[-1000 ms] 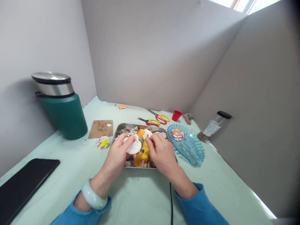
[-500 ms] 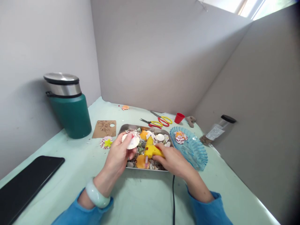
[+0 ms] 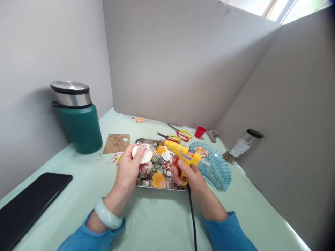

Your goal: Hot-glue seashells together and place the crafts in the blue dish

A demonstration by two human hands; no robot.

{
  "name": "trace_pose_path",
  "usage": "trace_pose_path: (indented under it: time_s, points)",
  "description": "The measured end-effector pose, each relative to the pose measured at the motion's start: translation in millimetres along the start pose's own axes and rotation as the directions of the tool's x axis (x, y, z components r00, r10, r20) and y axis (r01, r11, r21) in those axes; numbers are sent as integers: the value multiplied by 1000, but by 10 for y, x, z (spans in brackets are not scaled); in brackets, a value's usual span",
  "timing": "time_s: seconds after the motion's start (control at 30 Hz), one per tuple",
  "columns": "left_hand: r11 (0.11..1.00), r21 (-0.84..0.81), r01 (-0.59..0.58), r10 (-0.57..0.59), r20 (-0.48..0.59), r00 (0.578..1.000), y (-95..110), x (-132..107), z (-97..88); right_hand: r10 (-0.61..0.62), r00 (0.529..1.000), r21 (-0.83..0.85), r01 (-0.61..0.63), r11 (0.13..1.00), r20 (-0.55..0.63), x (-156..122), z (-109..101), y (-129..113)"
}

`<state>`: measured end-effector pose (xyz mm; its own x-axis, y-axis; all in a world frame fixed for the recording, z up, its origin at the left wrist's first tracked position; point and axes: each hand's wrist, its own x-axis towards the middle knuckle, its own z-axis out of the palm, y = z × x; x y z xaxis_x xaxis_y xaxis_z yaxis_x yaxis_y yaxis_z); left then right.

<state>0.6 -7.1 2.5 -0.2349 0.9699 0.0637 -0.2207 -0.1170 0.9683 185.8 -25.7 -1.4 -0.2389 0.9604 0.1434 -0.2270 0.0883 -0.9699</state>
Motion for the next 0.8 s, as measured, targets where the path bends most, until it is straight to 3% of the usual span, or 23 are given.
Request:
trace_pose_path:
  time_s: [0.33,0.8]
  points:
    - [988,133,-78,93,-110,990,-53,18,-12,66,985,-191,-34,981,161,-38,-54,48]
    - [986,142,-86,103,-116,988,-52,19,-16,102,980,-306,-47,951,168,-39,-53,24]
